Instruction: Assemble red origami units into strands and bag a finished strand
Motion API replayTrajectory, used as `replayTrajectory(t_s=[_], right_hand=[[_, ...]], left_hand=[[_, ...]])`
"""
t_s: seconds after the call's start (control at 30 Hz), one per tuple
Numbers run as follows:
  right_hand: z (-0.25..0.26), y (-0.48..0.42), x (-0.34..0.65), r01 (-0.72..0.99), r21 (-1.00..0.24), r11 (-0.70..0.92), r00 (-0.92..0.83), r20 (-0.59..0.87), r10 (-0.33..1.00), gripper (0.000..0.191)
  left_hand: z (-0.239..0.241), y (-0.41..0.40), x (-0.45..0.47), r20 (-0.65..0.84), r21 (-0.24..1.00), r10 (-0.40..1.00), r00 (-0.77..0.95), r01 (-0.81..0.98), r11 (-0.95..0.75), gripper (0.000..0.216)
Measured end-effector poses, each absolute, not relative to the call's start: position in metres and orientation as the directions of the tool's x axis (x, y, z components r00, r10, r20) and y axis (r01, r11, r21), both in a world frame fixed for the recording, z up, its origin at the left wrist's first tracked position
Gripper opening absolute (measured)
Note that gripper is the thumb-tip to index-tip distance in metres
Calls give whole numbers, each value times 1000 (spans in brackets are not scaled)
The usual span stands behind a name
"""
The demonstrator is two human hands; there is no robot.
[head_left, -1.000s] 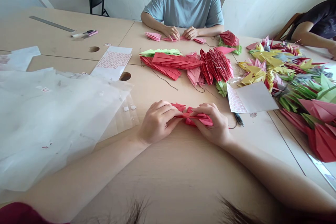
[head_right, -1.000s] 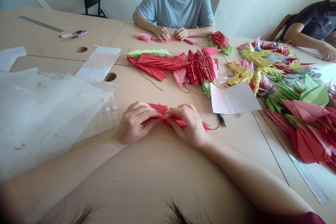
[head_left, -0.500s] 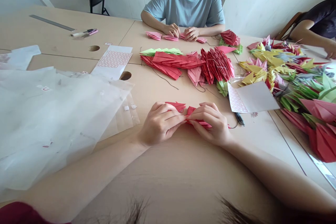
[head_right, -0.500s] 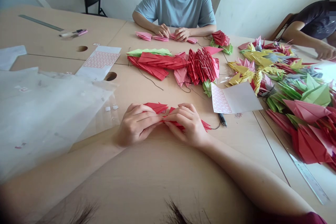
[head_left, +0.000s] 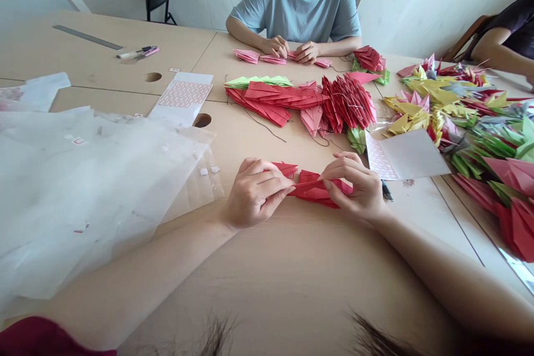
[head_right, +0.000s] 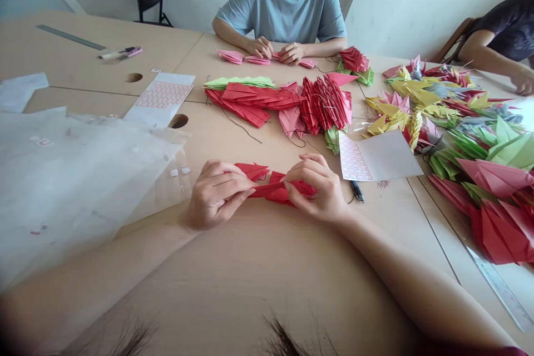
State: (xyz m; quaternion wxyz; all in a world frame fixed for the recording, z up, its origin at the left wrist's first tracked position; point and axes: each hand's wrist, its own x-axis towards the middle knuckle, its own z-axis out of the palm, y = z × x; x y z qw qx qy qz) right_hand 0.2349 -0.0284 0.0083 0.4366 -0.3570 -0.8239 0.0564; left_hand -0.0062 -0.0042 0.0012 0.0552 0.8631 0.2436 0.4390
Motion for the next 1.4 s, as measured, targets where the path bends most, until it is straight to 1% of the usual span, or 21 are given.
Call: replayTrajectory(t_s=[0.27, 0.37, 0.43, 0.5, 0.63, 0.77, 0.83, 1.03, 1.27, 1.4], right_hand=[[2, -36, 228, 472, -584, 660, -240, 635, 734, 10], [2, -39, 225, 463, -646, 607, -186, 598, 779, 13], [4, -40, 224, 446, -693, 567, -194, 543, 817, 14], [6, -40, 222, 436, -713, 549, -228, 502, 834, 11], [6, -42, 217, 453, -694, 560, -233, 514, 826, 6], [3, -43, 217, 434, -707, 559, -160, 550, 820, 10], [1, -42, 219, 441, -694, 569, -144, 571, 808, 12], [0, -35, 221, 531, -576, 622, -165, 649, 743, 19], [0, -37, 220, 531, -511, 676, -240, 674, 698, 21], [-2, -37, 219, 576, -410, 707, -293, 704, 647, 19]], left_hand=[[1, -4, -6, 677, 449, 553, 486, 323, -833, 12], [1, -4, -6, 671, 479, 569, 475, 308, -822, 13], [1, -4, -6, 666, 488, 576, 474, 307, -817, 13], [1, -4, -6, 661, 490, 578, 479, 308, -815, 12], [-1, -3, -6, 662, 479, 563, 495, 298, -826, 4], [-5, 1, -6, 680, 482, 581, 447, 325, -814, 14], [-7, 3, -6, 688, 491, 599, 409, 344, -800, 11], [-9, 6, -7, 705, 473, 591, 393, 360, -804, 8], [-6, 3, -8, 678, 407, 565, 470, 400, -821, 6], [-5, 2, -8, 690, 379, 539, 483, 393, -838, 6]])
